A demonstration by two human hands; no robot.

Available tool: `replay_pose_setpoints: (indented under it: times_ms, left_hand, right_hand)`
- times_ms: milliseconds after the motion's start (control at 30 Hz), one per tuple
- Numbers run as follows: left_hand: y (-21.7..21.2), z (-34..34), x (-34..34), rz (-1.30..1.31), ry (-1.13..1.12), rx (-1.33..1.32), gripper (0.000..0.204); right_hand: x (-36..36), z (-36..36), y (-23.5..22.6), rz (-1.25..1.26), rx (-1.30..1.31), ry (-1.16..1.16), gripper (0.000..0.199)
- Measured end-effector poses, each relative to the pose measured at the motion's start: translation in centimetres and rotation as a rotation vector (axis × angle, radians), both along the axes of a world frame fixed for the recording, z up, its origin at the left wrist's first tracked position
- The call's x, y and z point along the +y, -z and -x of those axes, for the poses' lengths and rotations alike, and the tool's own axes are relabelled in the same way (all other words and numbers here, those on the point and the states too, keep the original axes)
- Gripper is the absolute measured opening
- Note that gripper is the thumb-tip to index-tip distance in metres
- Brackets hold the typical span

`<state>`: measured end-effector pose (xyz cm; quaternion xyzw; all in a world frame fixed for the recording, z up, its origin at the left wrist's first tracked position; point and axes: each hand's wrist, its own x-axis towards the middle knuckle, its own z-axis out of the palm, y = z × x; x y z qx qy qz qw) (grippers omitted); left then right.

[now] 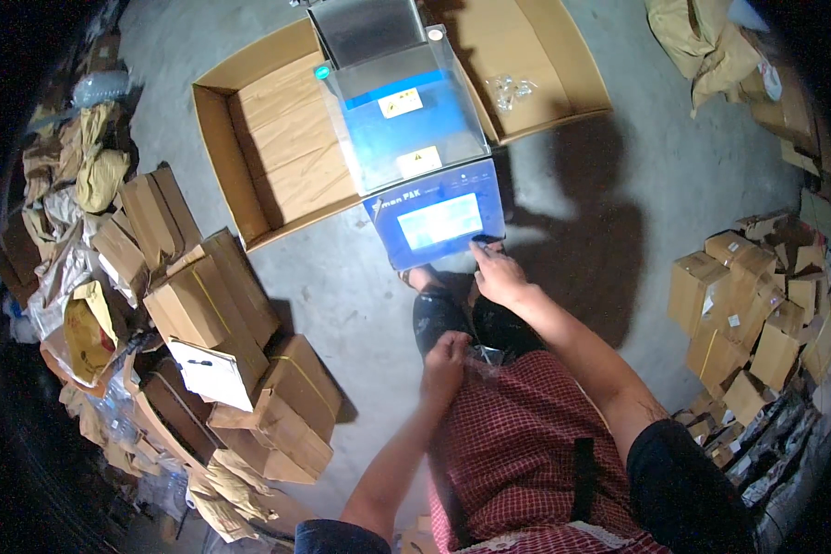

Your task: The person operates a packaging machine by interacting with a touch screen, pouring small metal components into a vibratory feeder bowl, and gathering filled plastic bags from a box.

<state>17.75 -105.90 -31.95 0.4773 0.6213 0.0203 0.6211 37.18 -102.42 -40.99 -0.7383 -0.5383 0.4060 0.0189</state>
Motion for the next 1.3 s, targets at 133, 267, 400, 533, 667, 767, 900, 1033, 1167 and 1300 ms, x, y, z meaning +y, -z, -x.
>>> replay_pose_setpoints:
  times_ms: [133,267,400,533,667,767,900,1033,1167,1300]
  left_hand:
    - [-0.4,0.1,0.4,0.065,0.004,0.002,0.024]
    - [-0.3,0.3,0.4,0.03,-0.025,-0.065,0.022]
    - [1.4,1.7,-0.5,0.052,-0.165,-0.087,0.015]
    - [2.0,2.3,-0.7,0.026,-0.138,-0.064,0.02]
    - [1.5,1.8,0.2,-0.006,-0.127,-0.073,0.022]
    - [2.4,2.7,-0.3,-0.024,-0.161,-0.099,0.022]
    - [2.5,2.5,-0.2,0.0,-0.176,-0.097,0.02]
    - [2.4,2.3,-0.3,-0.013,-0.226,-0.106,0.019]
    - [3.1,2.6,-1.0,-0.005,-0.288,-0.123,0.018]
    - [3.2,2.4,-1.1,0.007,-0.278,-0.118,0.018]
  right_hand:
    - [-0.1,0.7,-0.8,0.138,0.008,-0.036,0.047]
    - [-0.9,1.5,-2.2,0.118,0.179,0.069,0.031]
    - [0.7,2.4,-6.2,0.403,0.423,0.16,0.053]
    - [-0.1,2.7,-8.0,0.632,0.663,0.086,0.061]
    - [-1.5,3.0,-7.7,0.412,0.595,-0.07,0.042]
    - [-1.2,3.6,-7.5,0.366,0.597,-0.08,0.036]
    - [-0.3,3.6,-7.8,0.371,0.595,-0.105,0.036]
    - [1.2,3.8,-9.0,0.539,0.57,-0.098,0.042]
    - [0.5,4.0,-8.2,0.501,0.562,-0.142,0.049]
    - [0.4,3.5,-8.4,0.531,0.568,-0.101,0.051]
